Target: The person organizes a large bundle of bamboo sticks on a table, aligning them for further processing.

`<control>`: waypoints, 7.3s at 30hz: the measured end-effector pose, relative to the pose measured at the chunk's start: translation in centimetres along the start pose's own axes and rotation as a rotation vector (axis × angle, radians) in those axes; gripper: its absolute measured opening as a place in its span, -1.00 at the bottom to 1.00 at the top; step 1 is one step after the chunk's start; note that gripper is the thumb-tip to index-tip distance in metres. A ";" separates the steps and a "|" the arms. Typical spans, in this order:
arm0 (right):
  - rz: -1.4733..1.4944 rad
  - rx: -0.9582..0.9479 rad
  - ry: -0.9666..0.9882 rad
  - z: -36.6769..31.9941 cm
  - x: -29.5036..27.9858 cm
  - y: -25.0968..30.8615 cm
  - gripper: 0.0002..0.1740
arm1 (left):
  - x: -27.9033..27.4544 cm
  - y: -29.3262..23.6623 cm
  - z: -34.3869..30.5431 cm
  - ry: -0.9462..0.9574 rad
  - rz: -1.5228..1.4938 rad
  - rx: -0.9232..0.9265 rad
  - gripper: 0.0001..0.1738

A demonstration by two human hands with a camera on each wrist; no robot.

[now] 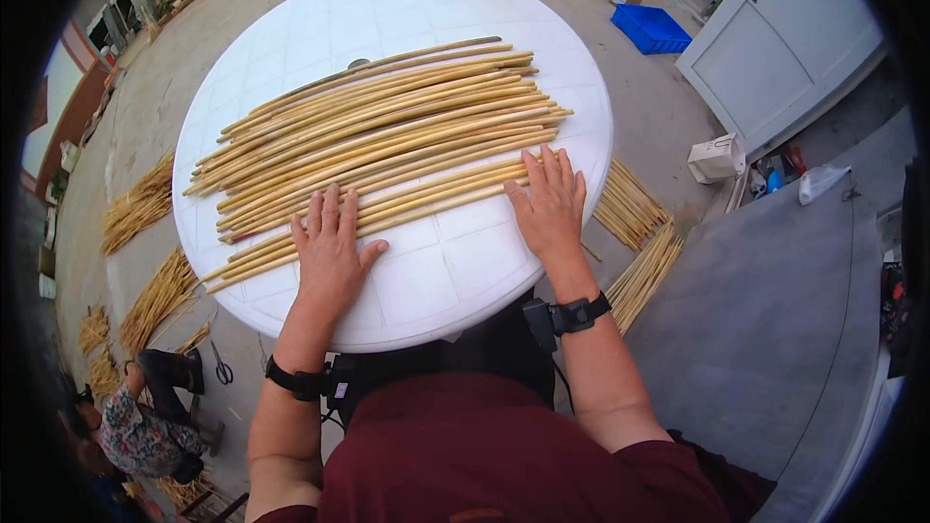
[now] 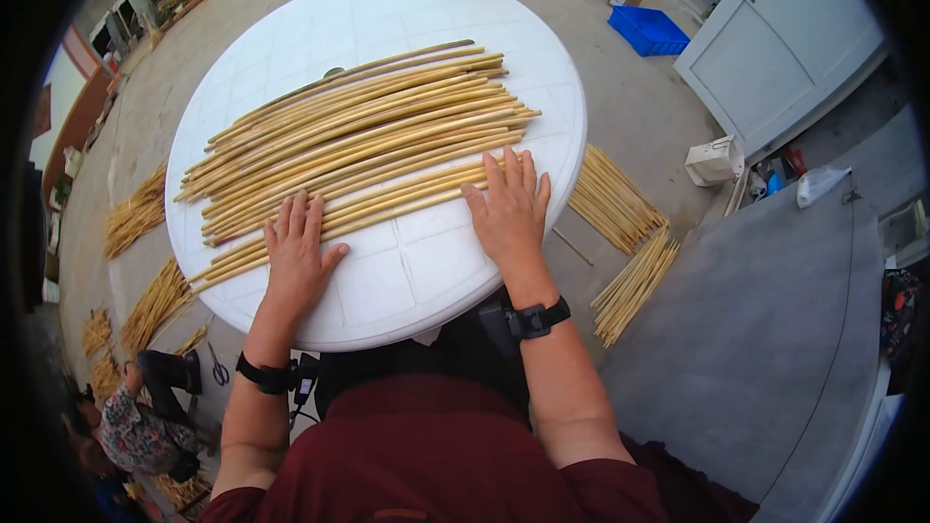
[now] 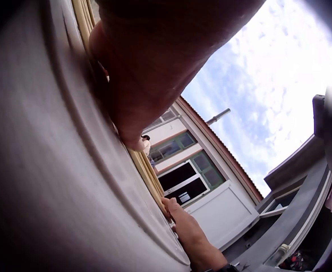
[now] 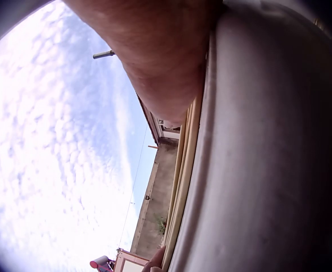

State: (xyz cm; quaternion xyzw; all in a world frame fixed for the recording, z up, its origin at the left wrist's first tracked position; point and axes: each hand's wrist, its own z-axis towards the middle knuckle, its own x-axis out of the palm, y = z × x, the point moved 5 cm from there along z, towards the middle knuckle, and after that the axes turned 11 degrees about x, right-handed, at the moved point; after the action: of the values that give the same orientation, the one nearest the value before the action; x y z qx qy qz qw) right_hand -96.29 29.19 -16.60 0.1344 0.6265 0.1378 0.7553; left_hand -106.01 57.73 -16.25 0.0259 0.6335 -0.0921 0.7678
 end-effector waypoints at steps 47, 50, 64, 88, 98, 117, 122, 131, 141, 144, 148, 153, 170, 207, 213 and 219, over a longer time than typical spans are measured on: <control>0.141 0.047 -0.071 3.1 -0.7 -0.6 -0.47 | -0.7 1.2 0.1 -0.066 -0.096 -0.060 -0.21; 0.148 0.034 -0.122 3.0 -0.4 -0.8 -0.50 | -1.5 1.0 0.2 -0.221 -0.045 -0.004 -0.19; 0.060 0.009 -0.307 3.1 0.4 -1.4 -0.33 | 0.6 2.1 0.5 -0.129 -0.032 -0.032 -0.20; -0.079 -0.060 -0.128 2.1 0.1 -0.5 -0.40 | 0.0 -1.9 -1.1 -0.045 -0.039 0.099 -0.05; -0.110 -0.209 -0.025 1.3 -0.3 -0.1 -0.28 | -0.3 -2.9 0.1 0.122 -0.034 0.096 0.17; -0.058 -0.254 -0.162 0.3 0.0 -1.1 -0.36 | -0.3 2.7 3.5 0.085 -0.032 -0.010 -0.02; -0.050 -0.213 -0.148 0.4 -0.1 -1.1 -0.32 | -0.1 2.1 4.1 0.130 -0.033 -0.044 -0.07; 0.015 -0.145 -0.172 0.5 -0.5 -1.3 -0.23 | -0.4 2.3 0.3 0.061 -0.016 0.009 -0.10; -0.036 -0.145 -0.189 0.6 -0.3 -1.3 -0.29 | -1.6 -0.1 -0.6 -0.012 -0.031 0.065 -0.30; -0.023 -0.143 -0.190 0.6 -0.4 -1.3 -0.29 | -1.8 -0.4 0.0 -0.032 -0.108 0.053 -0.32; -0.029 -0.139 -0.184 0.6 -0.4 -1.4 -0.30 | -1.2 0.1 0.8 -0.037 -0.115 0.021 -0.31; -0.057 -0.178 -0.184 0.6 -0.4 -1.2 -0.38 | 0.1 0.7 0.7 0.054 -0.036 0.041 -0.21; -0.171 -0.200 -0.127 0.7 0.3 -1.6 -0.46 | 0.6 -3.9 1.1 0.030 -0.112 0.171 0.03; -0.056 -0.183 -0.170 0.4 -0.4 -1.3 -0.38 | 0.7 1.3 6.7 0.019 0.006 -0.013 -0.17; -0.027 -0.185 -0.207 0.4 -0.4 -1.3 -0.33 | 0.1 1.5 5.4 0.110 -0.070 -0.060 -0.19; -0.043 -0.199 -0.188 0.5 -0.3 -1.3 -0.32 | 1.0 1.4 2.8 0.097 0.001 0.030 -0.11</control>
State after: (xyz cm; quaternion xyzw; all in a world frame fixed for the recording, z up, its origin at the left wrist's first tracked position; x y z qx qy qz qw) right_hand -95.83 27.91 -16.75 0.0579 0.5390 0.1697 0.8230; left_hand -102.90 58.61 -16.85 0.0420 0.6685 -0.0998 0.7358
